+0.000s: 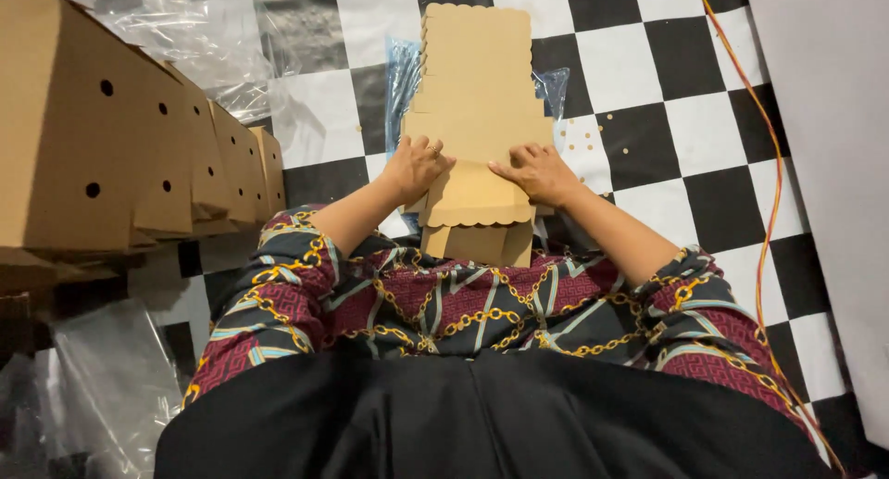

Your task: Assembling cardboard boxes by folding flat sheets and tucking in flaps

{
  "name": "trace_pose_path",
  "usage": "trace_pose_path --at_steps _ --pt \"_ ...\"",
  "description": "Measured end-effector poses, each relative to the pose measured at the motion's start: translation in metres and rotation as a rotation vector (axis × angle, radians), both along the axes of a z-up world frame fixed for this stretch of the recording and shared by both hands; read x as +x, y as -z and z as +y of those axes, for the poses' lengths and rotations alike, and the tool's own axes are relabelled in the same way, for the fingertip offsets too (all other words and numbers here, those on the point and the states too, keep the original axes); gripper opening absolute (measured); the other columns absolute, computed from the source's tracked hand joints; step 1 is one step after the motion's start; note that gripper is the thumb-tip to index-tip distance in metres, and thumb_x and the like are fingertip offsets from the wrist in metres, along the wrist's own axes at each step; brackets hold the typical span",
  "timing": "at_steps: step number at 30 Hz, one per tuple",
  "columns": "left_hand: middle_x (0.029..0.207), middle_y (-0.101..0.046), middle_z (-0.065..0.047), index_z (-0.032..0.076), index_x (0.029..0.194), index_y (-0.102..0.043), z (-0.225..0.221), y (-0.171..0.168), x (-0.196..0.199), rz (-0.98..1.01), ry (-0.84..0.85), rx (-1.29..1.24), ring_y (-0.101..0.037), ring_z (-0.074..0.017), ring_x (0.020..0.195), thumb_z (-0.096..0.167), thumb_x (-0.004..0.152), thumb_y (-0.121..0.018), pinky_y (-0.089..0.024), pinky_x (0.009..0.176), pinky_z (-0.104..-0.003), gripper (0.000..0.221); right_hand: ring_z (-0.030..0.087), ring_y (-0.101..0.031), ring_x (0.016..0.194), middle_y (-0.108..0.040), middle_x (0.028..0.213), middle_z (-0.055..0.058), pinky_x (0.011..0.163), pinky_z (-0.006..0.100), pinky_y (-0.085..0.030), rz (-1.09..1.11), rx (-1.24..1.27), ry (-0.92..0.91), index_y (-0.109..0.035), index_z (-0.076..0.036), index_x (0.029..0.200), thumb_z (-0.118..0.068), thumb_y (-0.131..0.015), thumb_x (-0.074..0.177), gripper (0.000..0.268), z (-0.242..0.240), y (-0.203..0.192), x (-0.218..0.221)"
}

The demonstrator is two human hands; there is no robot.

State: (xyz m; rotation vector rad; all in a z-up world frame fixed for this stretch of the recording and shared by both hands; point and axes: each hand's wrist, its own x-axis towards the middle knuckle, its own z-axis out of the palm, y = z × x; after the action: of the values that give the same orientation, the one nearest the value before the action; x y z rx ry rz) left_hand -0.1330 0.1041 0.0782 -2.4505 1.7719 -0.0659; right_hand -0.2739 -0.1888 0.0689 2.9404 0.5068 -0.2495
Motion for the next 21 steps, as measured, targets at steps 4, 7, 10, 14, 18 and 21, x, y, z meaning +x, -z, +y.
trace_pose_path --at_steps 4,7,10,14,18,21 --pt "0.118 -0.058 -0.002 0.024 0.122 -0.069 0.004 -0.008 -0.008 -0.025 -0.028 -0.021 -0.052 -0.0246 0.098 0.020 0.093 -0.049 -0.042 0.079 -0.046 0.036 0.032 -0.056 0.122 -0.051 0.128 0.004 0.082 0.046 -0.047 -0.109 0.031 -0.012 -0.054 -0.041 0.142 -0.032 -0.046 0.101 0.043 -0.002 0.010 -0.008" --pt "0.131 -0.060 -0.003 0.024 0.121 -0.069 0.006 -0.032 -0.019 0.016 0.015 -0.035 -0.054 -0.0265 0.108 0.017 0.092 -0.046 -0.042 0.083 -0.046 0.038 0.033 -0.055 0.123 -0.051 0.128 0.004 0.085 0.046 -0.049 -0.116 0.054 -0.004 -0.056 -0.042 0.141 -0.034 -0.044 0.101 0.042 0.003 0.008 -0.008" --pt "0.148 -0.051 -0.003 0.038 0.145 -0.054 -0.011 -0.061 -0.034 0.013 -0.030 0.143 -0.048 -0.0283 0.118 0.016 0.095 -0.044 -0.040 0.089 -0.051 0.055 0.032 -0.055 0.122 -0.050 0.127 0.003 0.083 0.045 -0.049 -0.139 0.013 0.022 -0.052 -0.046 0.143 -0.038 -0.041 0.102 0.043 0.001 0.006 -0.012" --pt "0.159 -0.042 -0.001 0.046 0.150 -0.047 -0.040 -0.039 -0.036 0.025 -0.025 0.223 -0.039 -0.0315 0.133 0.027 0.103 -0.041 -0.031 0.104 -0.064 0.051 0.031 -0.058 0.118 -0.051 0.122 0.002 0.080 0.043 -0.051 -0.144 0.024 0.005 -0.053 -0.047 0.141 -0.036 -0.041 0.102 0.042 -0.004 0.019 -0.005" --pt "0.165 -0.036 0.000 0.047 0.150 -0.046 -0.062 -0.025 -0.038 0.081 -0.050 0.252 -0.032 -0.0356 0.145 0.034 0.105 -0.042 -0.024 0.110 -0.075 0.047 0.033 -0.061 0.111 -0.054 0.117 0.003 0.079 0.044 -0.055 -0.152 0.063 -0.006 -0.061 -0.045 0.135 -0.031 -0.046 0.102 0.039 -0.009 0.019 0.002" --pt "0.168 -0.031 0.000 0.047 0.153 -0.043 -0.048 -0.059 -0.043 0.187 -0.116 0.284 -0.031 -0.0366 0.149 0.025 0.106 -0.042 -0.023 0.112 -0.075 0.052 0.033 -0.059 0.118 -0.057 0.122 0.002 0.087 0.044 -0.055 0.000 0.141 0.130 -0.067 -0.046 0.129 -0.032 -0.047 0.102 0.036 -0.009 0.022 0.008"
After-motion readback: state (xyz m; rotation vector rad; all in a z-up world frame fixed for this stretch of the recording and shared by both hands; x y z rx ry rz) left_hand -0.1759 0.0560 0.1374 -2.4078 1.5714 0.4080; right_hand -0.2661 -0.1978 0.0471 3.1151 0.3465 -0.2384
